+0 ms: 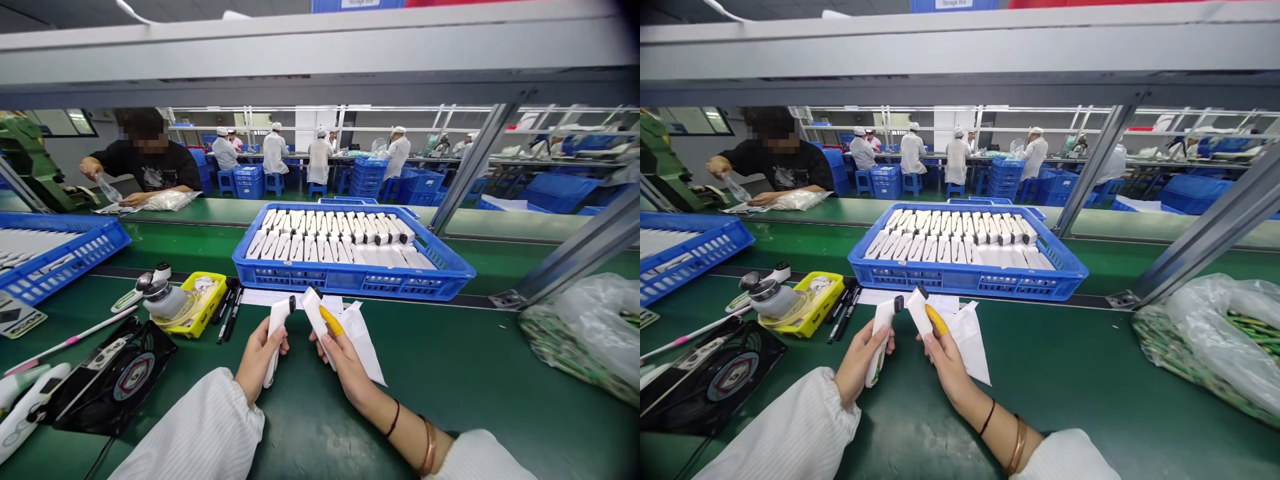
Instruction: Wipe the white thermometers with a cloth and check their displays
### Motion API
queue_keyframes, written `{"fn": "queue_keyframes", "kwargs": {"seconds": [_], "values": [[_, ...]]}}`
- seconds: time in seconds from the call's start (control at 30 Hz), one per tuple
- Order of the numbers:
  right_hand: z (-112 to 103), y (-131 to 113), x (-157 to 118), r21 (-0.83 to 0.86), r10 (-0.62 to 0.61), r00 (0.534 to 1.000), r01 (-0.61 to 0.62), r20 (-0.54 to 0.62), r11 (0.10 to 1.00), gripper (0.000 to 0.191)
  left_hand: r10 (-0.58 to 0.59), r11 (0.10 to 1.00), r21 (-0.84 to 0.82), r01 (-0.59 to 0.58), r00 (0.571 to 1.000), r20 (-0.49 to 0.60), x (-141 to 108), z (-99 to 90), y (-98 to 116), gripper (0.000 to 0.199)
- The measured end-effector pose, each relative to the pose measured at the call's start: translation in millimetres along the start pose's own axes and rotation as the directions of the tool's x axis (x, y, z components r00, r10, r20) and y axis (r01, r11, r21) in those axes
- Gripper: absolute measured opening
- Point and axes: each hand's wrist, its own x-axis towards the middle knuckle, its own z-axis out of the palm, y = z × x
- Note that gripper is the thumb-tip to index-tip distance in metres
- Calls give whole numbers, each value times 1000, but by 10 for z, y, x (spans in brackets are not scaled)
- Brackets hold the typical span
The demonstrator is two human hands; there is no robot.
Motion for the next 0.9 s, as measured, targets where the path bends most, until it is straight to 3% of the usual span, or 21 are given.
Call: {"fn": "queue_keyframes", "kwargs": {"seconds": [0.17, 0.33, 0.47, 0.63, 0.77, 0.9], "values": [[31, 85, 2, -10, 9, 1000, -8, 25, 1000, 72, -4, 986, -166, 12, 999, 50, -21, 48, -38, 43], [79, 136, -38, -36, 44, 995, -41, 84, 998, 72, 2, 965, -260, 22, 996, 91, -19, 99, -106, 47], [105, 147, -76, -74, 43, 989, -32, 144, 997, 69, -5, 964, -265, 34, 994, 110, -36, 109, -157, 64], [168, 145, -106, -181, -8, 982, 43, 190, 983, 61, 4, 985, -174, 7, 998, 61, -34, 45, -224, 65], [125, 35, -73, -404, -57, 978, 136, 202, 904, 50, 23, 995, -92, -23, 1000, 6, 11, 2, -203, 57], [-110, -208, 24, -657, -129, 978, 205, 162, 725, 43, 13, 998, -55, -13, 1000, -10, 32, -2, -145, 53]]}}
